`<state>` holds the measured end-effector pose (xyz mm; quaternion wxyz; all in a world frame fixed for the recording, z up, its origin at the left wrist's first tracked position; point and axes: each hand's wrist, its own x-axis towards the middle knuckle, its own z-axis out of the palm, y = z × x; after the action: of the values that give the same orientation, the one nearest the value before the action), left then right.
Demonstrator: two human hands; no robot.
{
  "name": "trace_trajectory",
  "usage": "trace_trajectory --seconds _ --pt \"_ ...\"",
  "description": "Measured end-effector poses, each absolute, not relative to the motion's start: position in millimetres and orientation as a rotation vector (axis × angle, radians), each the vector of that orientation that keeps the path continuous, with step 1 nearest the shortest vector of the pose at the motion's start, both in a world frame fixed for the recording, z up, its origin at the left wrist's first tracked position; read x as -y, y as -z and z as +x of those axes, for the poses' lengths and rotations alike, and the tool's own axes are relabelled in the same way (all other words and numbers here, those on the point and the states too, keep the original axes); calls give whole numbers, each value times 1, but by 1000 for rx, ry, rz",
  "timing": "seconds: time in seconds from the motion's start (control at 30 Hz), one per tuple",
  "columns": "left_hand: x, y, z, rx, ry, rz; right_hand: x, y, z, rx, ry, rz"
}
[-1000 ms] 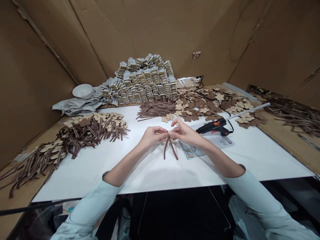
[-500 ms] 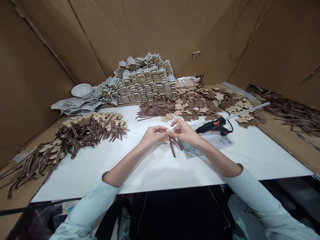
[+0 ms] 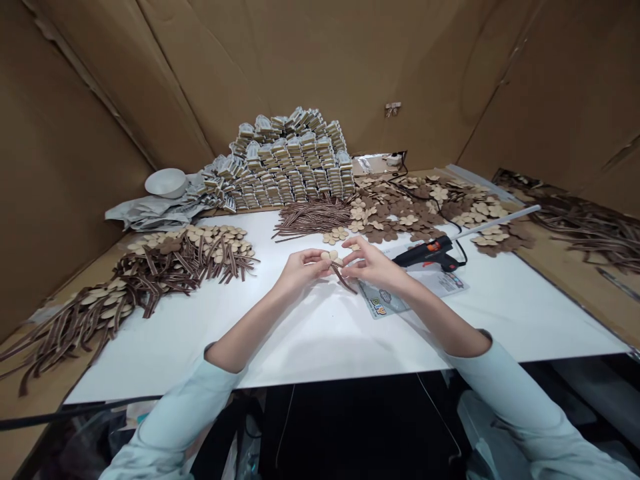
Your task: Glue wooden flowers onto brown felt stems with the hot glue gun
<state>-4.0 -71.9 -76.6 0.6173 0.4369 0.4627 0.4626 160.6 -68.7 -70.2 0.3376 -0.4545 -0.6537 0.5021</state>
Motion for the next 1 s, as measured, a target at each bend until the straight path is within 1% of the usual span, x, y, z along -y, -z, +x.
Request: trace_trajectory --seconds 0.2,0.37,0.5,1.0 --pt "72 78 -3 -1067 -1094 1020 66 73 159 1663 -1046 -1279" --pt "73 76 -2 -1074 -1102 996 71 71 154 1596 -1130 -1134" --pt "75 73 -2 -1047 -1136 978 78 72 148 1636 -1108 -1011" --pt "75 71 0 -927 -1224 842 91 66 143 1763 -997 -1002"
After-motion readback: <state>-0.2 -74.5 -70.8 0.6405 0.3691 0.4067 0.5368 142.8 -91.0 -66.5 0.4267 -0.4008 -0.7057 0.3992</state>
